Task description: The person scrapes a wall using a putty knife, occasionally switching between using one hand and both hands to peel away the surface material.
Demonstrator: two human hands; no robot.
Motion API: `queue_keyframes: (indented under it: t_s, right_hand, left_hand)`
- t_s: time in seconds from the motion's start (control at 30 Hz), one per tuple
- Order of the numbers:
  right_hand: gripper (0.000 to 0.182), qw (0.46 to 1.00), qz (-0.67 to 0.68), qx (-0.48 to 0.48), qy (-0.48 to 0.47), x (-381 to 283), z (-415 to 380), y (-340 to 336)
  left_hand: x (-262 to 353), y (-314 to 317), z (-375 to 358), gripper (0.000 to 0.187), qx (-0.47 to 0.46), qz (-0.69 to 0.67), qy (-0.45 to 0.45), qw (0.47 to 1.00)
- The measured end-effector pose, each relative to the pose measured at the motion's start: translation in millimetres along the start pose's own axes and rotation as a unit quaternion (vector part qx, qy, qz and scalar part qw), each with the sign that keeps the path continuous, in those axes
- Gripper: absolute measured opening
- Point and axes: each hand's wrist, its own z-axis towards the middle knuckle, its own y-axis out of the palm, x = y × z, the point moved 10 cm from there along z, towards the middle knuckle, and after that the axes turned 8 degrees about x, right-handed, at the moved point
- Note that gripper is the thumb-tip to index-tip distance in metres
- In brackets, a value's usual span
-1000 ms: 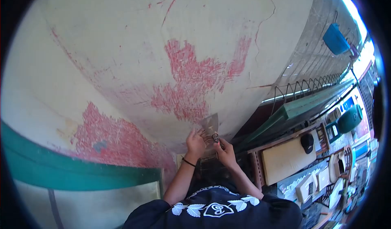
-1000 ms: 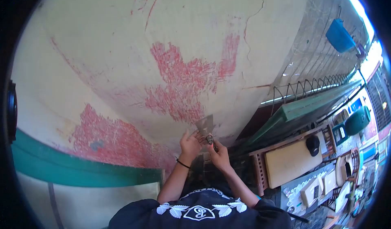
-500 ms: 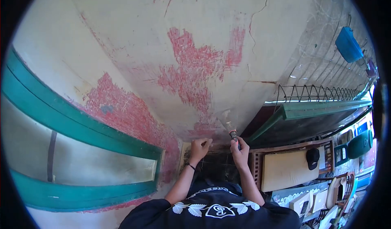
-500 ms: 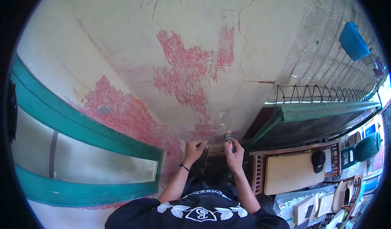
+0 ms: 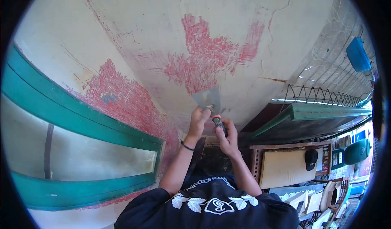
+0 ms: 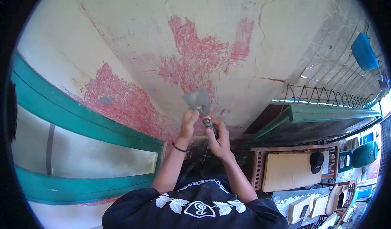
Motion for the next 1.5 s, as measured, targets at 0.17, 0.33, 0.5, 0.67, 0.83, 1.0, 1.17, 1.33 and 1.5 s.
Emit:
queue_keyframes:
  t_s: [0.17,0.33,0.5,0.67,0.83,1.0,1.17,1.33,1.5]
  right_hand:
    - [0.033,0.993,0.114,0.006,-0.008,-33.7,44.5,73.6]
    - [0.047,0.997,0.057,-0.017,-0.055,-15.9,80.1,110.2]
    - [0.057,0.984,-0.079,-0.006,-0.160,-17.9,94.7,125.6]
    - [0.066,0.983,-0.110,-0.025,-0.148,-27.8,104.1,137.9]
    - [0.072,0.992,-0.083,-0.075,-0.065,-16.2,97.1,146.7]
    - [0.070,0.993,-0.065,-0.020,-0.099,-18.2,94.2,155.0]
    - [0.066,0.987,-0.081,-0.003,-0.139,-18.6,96.7,160.9]
    - [0.066,0.992,-0.061,-0.006,-0.107,-11.8,96.9,154.8]
    - [0.069,0.991,-0.083,0.020,-0.107,-5.9,92.9,156.7]
  left_hand:
    - [15.3,-30.3,66.3,0.037,0.075,-0.097,-0.129,0.984]
    - [17.5,-55.1,113.7,0.034,0.125,-0.138,-0.144,0.972]
    - [1.8,-73.8,135.8,0.032,0.140,-0.109,-0.137,0.975]
    - [15.4,-76.0,154.1,0.028,0.119,-0.110,-0.119,0.980]
    - [5.9,-87.1,149.2,0.026,0.129,-0.143,-0.168,0.967]
    - [4.5,-92.7,149.0,0.025,0.118,-0.140,-0.187,0.965]
    - [12.4,-93.5,155.1,0.025,0.121,-0.120,-0.182,0.968]
    - [12.3,-92.5,153.6,0.027,0.116,-0.118,-0.168,0.972]
    - [10.5,-94.0,153.5,0.026,0.111,-0.107,-0.165,0.974]
